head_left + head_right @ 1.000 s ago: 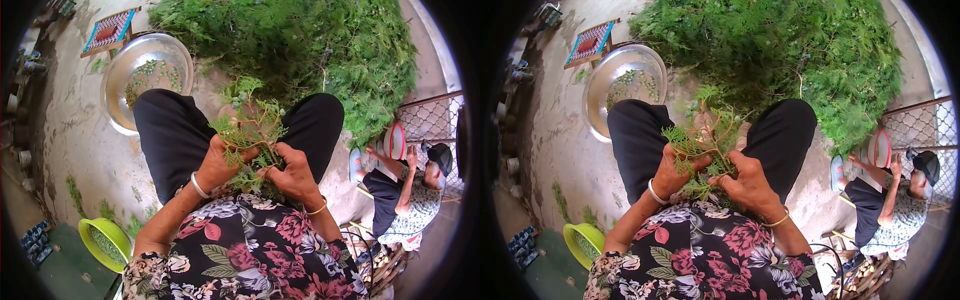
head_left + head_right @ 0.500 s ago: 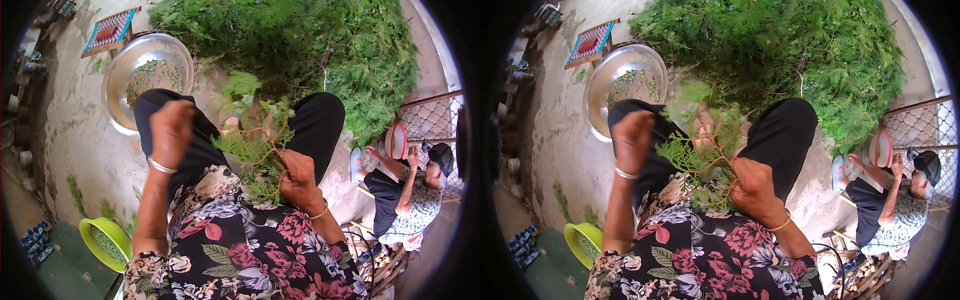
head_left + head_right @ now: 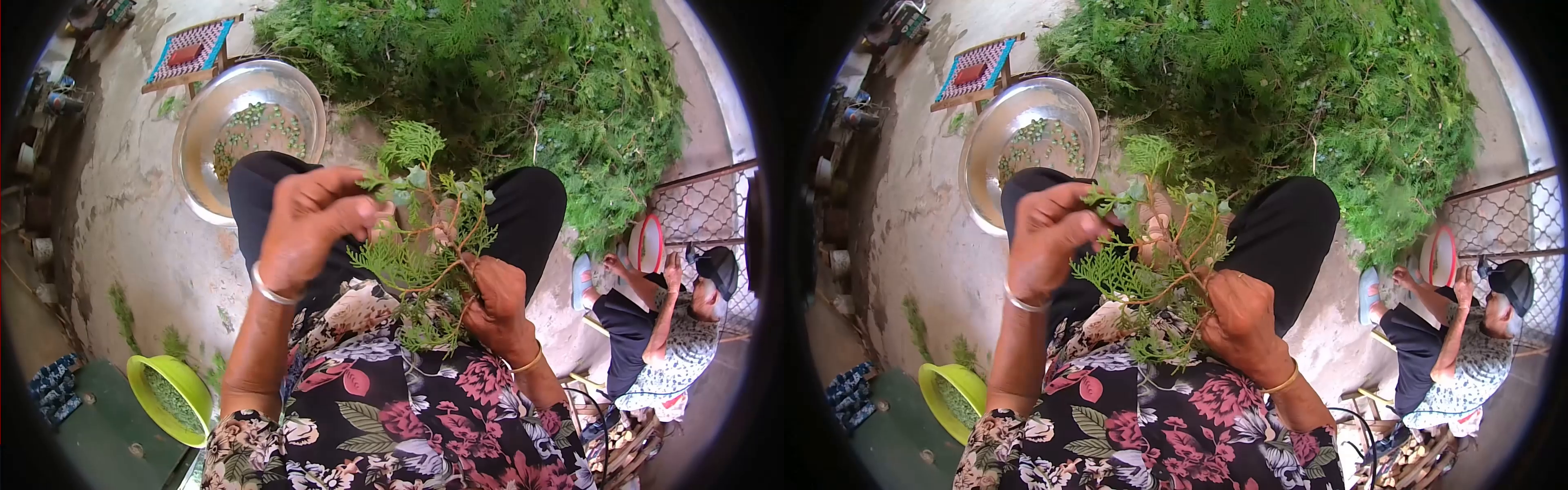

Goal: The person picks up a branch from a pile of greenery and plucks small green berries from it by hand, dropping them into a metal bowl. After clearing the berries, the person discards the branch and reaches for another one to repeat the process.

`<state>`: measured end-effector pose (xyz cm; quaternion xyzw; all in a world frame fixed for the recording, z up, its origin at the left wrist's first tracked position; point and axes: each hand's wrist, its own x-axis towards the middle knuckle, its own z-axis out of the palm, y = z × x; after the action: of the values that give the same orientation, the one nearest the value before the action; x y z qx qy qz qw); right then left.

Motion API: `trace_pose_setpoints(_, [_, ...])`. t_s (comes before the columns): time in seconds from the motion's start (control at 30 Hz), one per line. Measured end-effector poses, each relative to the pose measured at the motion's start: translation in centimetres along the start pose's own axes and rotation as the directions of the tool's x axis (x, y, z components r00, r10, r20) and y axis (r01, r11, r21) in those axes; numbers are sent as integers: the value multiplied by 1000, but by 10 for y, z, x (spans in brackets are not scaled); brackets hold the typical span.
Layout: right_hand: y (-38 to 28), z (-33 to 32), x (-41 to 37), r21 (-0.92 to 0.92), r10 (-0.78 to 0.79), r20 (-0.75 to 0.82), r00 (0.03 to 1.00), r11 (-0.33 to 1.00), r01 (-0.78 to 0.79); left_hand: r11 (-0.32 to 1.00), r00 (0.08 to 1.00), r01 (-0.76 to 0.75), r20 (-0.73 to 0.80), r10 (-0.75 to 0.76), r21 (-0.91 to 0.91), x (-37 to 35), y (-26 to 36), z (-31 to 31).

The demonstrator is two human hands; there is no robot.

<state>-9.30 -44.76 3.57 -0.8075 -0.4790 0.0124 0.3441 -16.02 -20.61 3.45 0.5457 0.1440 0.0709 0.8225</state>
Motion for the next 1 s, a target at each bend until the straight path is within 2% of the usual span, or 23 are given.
trace_pose_setpoints(0.1, [3, 0, -3, 10, -1, 44, 999, 1000, 1, 963, 993, 6, 112, 25, -269, -1, -14, 22])
trace_pose_setpoints(0.13, [3, 0, -4, 11, -3, 44, 999, 1000, 2, 963, 993, 5, 111, 26, -268, -2, -16, 25])
trace_pose_setpoints(0.23, [3, 0, -6, 39, -12, 108, 994, 999, 8, 967, 998, 14, -49, -27, -256, -2, -16, 33])
trace_pose_setpoints(0.27, [2, 0, -6, 39, -13, 123, 992, 999, 8, 967, 998, 14, -49, -27, -253, -2, -16, 32])
trace_pose_setpoints(0.33, [1, 1, -6, 39, -11, 136, 991, 999, 6, 996, 998, 35, -52, -39, -77, -1, -20, 24])
trace_pose_setpoints(0.47, [1, 0, -7, 34, -8, 151, 988, 999, 3, 999, 998, 29, -57, -26, 44, -2, -21, 12])
trace_pose_setpoints(0.53, [2, 0, -7, 32, 0, 154, 988, 999, -5, 947, 1000, -16, -18, 23, 321, 0, -23, 6])
trace_pose_setpoints(0.57, [2, 0, -7, 27, -5, 164, 987, 1000, 1, 947, 1000, -16, -18, 23, 320, 2, -25, 2])
trace_pose_setpoints(0.6, [2, 0, -7, 25, -12, 173, 985, 1000, 7, 811, 985, -172, 96, 142, 559, 4, -27, -3])
trace_pose_setpoints(0.63, [2, 1, -7, 26, -13, 173, 985, 1000, 8, 597, 946, -323, 237, 221, 734, 5, -29, -7])
trace_pose_setpoints(0.67, [2, 2, -7, 26, -13, 170, 985, 1000, 8, 597, 946, -322, 236, 220, 735, 6, -32, -8])
trace_pose_setpoints(0.73, [3, 2, -7, 26, -12, 168, 986, 1000, 7, 401, 830, -532, 365, 422, 746, 8, -37, -8])
trace_pose_setpoints(0.77, [2, 2, -7, 58, -13, 153, 988, 998, 4, 401, 830, -532, 366, 421, 746, 9, -39, -13])
trace_pose_setpoints(0.83, [2, -2, -7, 88, -11, 136, 991, 996, -1, 75, 804, -471, 393, 447, 879, 11, -40, -34])
trace_pose_setpoints(0.9, [6, -12, -12, 79, -10, 58, 998, 997, 5, 122, 821, -334, 225, 525, 935, 17, -38, -65])
trace_pose_setpoints(0.93, [7, -14, -12, 76, -5, 51, 999, 997, 2, 244, 722, -325, 74, 688, 914, 21, -51, -88])
trace_pose_setpoints(0.97, [7, -16, -14, 79, 35, 9, 999, 996, -36, 830, 748, -423, -377, 547, 365, 22, -53, -97])
trace_pose_setpoints(1.0, [7, -18, -16, 83, 74, -27, 997, 994, -72, 278, 739, -127, -96, 667, 952, 19, -21, -109])
